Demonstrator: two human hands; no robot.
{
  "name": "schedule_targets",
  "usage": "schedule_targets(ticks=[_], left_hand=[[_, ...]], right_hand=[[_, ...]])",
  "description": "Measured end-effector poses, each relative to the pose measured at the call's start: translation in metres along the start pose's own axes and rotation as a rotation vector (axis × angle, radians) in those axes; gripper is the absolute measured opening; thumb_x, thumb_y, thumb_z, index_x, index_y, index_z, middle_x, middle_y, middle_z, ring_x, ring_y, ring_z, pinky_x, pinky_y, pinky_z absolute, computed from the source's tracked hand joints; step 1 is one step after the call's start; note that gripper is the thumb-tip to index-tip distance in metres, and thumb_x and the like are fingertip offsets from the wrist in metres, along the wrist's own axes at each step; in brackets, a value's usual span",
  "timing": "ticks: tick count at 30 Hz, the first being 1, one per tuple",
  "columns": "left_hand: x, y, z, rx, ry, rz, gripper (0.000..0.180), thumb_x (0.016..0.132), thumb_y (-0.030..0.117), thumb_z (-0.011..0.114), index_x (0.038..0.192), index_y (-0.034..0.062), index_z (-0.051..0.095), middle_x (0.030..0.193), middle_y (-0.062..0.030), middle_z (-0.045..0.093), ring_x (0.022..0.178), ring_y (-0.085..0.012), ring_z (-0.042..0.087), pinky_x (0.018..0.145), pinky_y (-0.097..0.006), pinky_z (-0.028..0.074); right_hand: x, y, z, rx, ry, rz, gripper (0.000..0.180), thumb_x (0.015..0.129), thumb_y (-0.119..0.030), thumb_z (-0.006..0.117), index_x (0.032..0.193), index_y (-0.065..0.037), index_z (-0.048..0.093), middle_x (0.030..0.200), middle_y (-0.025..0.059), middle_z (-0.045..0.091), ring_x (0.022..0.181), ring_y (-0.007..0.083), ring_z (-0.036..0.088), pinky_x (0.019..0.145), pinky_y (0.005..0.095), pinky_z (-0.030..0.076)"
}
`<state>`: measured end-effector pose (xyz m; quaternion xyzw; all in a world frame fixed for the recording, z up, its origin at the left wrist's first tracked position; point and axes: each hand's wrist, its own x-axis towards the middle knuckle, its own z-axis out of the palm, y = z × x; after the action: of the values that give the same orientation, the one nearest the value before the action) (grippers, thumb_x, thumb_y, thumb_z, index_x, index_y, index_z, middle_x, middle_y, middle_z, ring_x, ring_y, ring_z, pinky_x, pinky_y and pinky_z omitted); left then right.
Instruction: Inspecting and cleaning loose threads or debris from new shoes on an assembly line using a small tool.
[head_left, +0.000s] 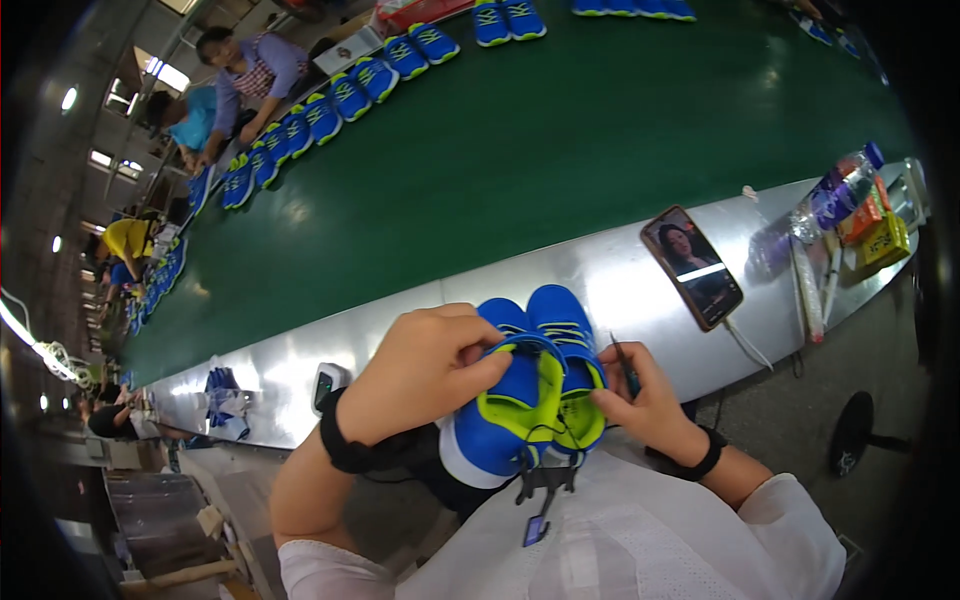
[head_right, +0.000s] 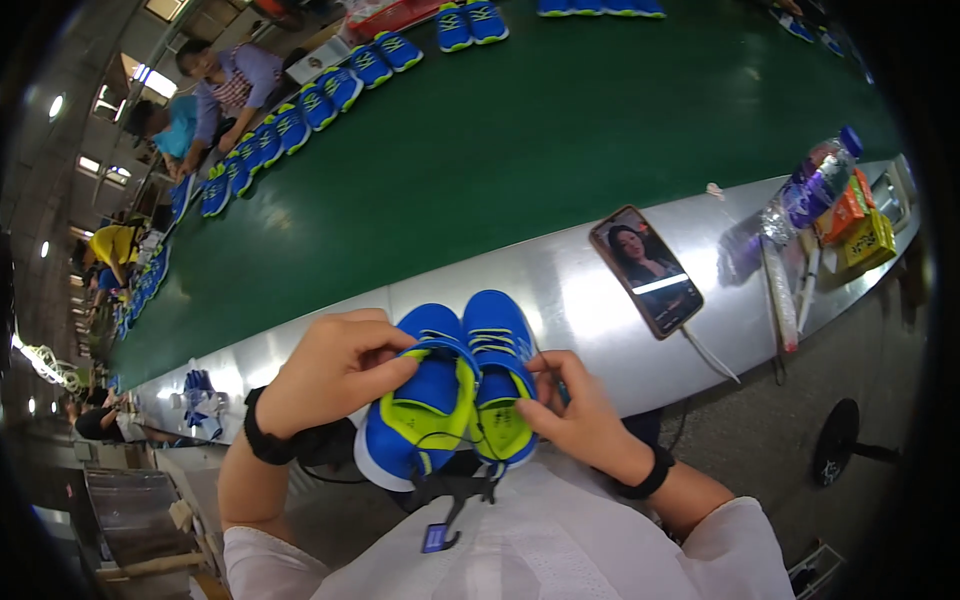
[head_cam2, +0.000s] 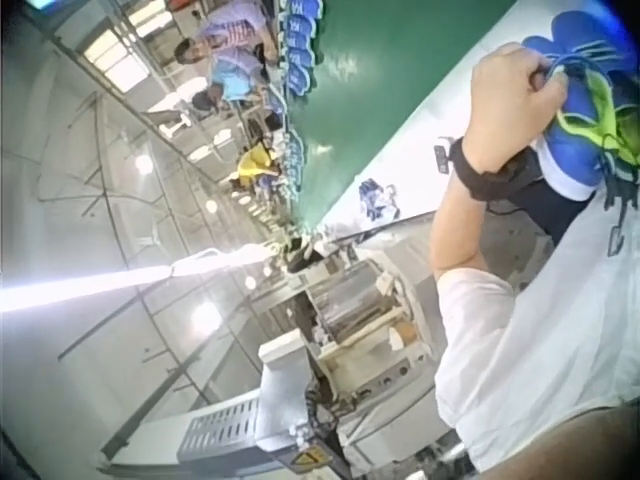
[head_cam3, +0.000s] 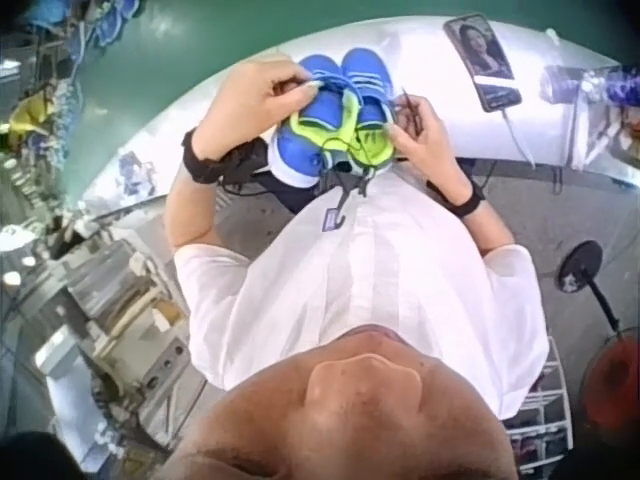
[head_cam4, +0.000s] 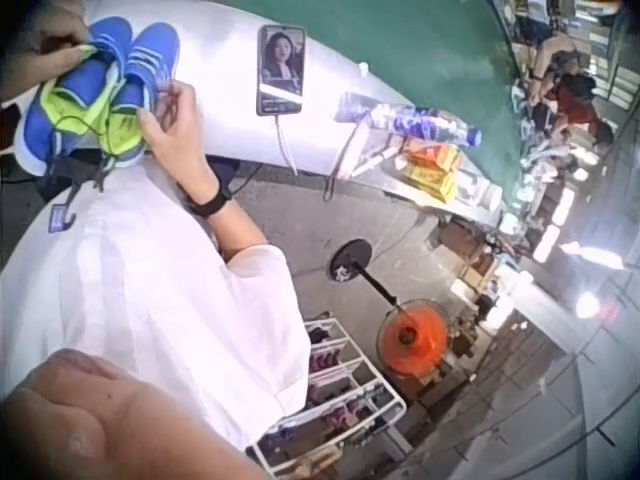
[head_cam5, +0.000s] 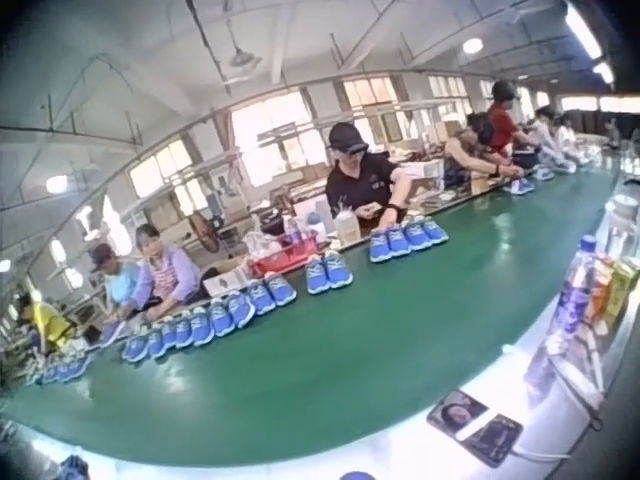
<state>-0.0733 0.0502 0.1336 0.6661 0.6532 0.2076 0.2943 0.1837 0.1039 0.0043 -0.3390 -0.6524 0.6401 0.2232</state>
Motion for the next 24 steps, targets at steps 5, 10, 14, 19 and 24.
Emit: schedule_targets(ticks=[5, 10, 14, 19, 24], left_hand=[[-0.005, -0.009, 0.007, 0.07, -0.084, 0.032, 0.019, 0.086, 0.014, 0.064, 0.096, -0.0016, 0.07, 0.075, -0.0112, 0.061, 0.064, -0.0222, 0.059, 0.057, -0.031, 0.046], [-0.009, -0.022, 0.009, 0.055, -0.097, 0.036, 0.018, 0.088, 0.014, 0.061, 0.091, -0.0016, 0.068, 0.074, -0.0119, 0.06, 0.066, -0.0245, 0.058, 0.06, -0.033, 0.045], [-0.01, -0.03, 0.008, 0.002, -0.115, 0.033, 0.017, 0.089, 0.013, 0.059, 0.088, -0.0023, 0.066, 0.074, -0.0125, 0.059, 0.067, -0.0258, 0.056, 0.062, -0.034, 0.045], [-0.017, -0.038, 0.01, 0.015, -0.133, 0.091, 0.017, 0.089, 0.012, 0.057, 0.091, -0.0026, 0.066, 0.075, -0.0126, 0.058, 0.067, -0.0263, 0.056, 0.063, -0.035, 0.045], [-0.02, -0.047, 0.008, -0.011, -0.133, 0.126, 0.018, 0.089, 0.012, 0.057, 0.093, -0.0032, 0.066, 0.075, -0.0133, 0.058, 0.069, -0.0274, 0.057, 0.064, -0.037, 0.045]], right_hand=[[0.006, -0.012, -0.013, -0.112, -0.098, -0.039, 0.035, 0.087, -0.017, 0.069, 0.115, 0.0, 0.057, 0.082, 0.007, 0.059, 0.074, 0.0121, 0.057, 0.064, 0.0256, 0.047], [0.016, -0.029, -0.027, -0.395, -0.054, -0.387, 0.033, 0.088, -0.016, 0.063, 0.115, 0.001, 0.057, 0.094, 0.0179, 0.066, 0.08, 0.0299, 0.067, 0.064, 0.0358, 0.051], [0.027, -0.059, -0.024, -0.64, -0.023, -0.479, 0.033, 0.085, -0.019, 0.069, 0.114, -0.007, 0.06, 0.091, 0.0111, 0.064, 0.071, 0.0292, 0.066, 0.06, 0.0366, 0.051], [0.057, -0.092, -0.013, -1.071, -0.033, -1.02, 0.031, 0.071, -0.021, 0.071, 0.101, -0.015, 0.065, 0.079, 0.0008, 0.053, 0.071, 0.0185, 0.058, 0.063, 0.0317, 0.048], [0.084, -0.089, 0.006, -1.065, -0.074, -1.247, 0.025, 0.07, -0.02, 0.066, 0.094, -0.017, 0.066, 0.078, -0.0019, 0.05, 0.078, 0.0163, 0.054, 0.076, 0.0336, 0.044]])
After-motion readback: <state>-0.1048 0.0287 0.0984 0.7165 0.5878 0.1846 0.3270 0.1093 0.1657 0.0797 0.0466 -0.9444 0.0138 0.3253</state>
